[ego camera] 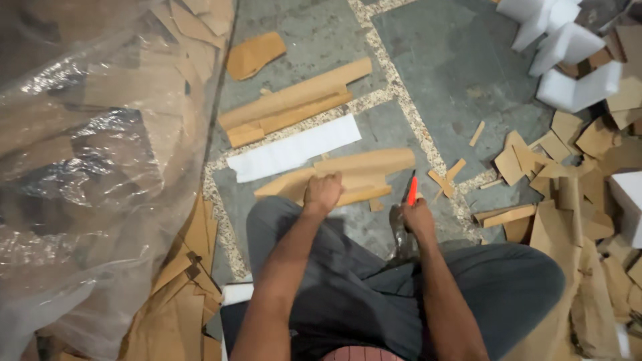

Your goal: The person sits on the floor and uses a utility knife to cut and fold pieces of cardboard. They repeatedly cut strips from larger sheets, fold the cardboard, and place the finished pieces aside.

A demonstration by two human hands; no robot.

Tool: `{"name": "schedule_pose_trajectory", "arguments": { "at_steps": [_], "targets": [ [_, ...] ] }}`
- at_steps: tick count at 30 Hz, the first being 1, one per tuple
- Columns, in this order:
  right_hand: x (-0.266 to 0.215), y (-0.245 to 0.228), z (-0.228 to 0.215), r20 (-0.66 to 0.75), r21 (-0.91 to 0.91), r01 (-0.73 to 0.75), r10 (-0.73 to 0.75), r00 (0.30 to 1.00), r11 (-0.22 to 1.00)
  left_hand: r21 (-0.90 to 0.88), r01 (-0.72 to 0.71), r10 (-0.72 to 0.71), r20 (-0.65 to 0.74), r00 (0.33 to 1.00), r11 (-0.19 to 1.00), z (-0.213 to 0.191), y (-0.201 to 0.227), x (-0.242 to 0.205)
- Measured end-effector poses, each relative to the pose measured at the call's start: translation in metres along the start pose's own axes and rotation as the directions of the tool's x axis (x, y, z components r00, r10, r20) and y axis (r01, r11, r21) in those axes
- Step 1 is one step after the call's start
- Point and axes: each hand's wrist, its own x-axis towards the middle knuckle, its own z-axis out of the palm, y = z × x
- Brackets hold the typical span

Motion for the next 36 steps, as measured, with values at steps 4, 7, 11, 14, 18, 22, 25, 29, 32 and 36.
{"name": "schedule_pose_trajectory", "arguments": {
  "at_steps": [4,7,11,14,18,22,25,29,32,36],
  "targets": [
    [-0.002,0.008,-0.008,0.065,0.612,-0.059,0.024,0.998,0.788,0.157,0.008,-0.008,-0.003,1.0,0.988,-0.017,0.029,-0.016],
    [-0.015,-0.006,-0.011,-0.041,0.537,-0.02,0.05,0.998,0.843,0.19,0.026,-0.023,-0.02,1.0,0.982,-0.029,0.037,-0.031],
    [-0.039,-0.029,-0.001,-0.103,0.61,0.2,-0.174,0.979,0.767,0.123,0.017,-0.018,0.006,1.0,0.992,-0.024,0.031,-0.03],
    [-0.057,-0.04,0.011,-0.057,0.535,0.234,-0.242,0.969,0.812,0.118,0.022,-0.021,-0.004,1.0,0.993,-0.018,0.023,-0.018],
    [-0.075,-0.049,0.022,-0.064,0.193,0.341,-0.335,0.94,0.92,0.099,0.038,-0.039,0.006,0.999,0.994,-0.024,0.017,-0.006],
    [-0.086,-0.069,0.021,-0.08,0.055,0.472,-0.468,0.88,0.88,0.114,0.049,-0.058,0.077,0.995,0.992,-0.036,0.019,-0.003],
    [-0.076,-0.094,0.022,0.072,-0.022,0.349,-0.347,0.935,0.937,0.142,0.039,-0.053,0.094,0.994,0.989,-0.04,0.021,-0.002],
    [-0.035,-0.125,0.028,-0.043,0.134,0.615,-0.616,0.787,0.777,0.189,0.016,-0.038,0.115,0.993,0.982,-0.043,0.021,0.0],
    [0.0,-0.131,0.032,-0.133,0.077,0.713,-0.702,0.7,0.697,0.187,0.018,-0.041,0.123,0.992,0.982,-0.046,0.022,-0.003],
    [0.029,-0.121,0.03,-0.127,-0.114,0.79,-0.798,0.589,0.602,0.152,0.036,-0.074,0.253,0.965,0.988,-0.055,0.024,0.003]
  ]
}}
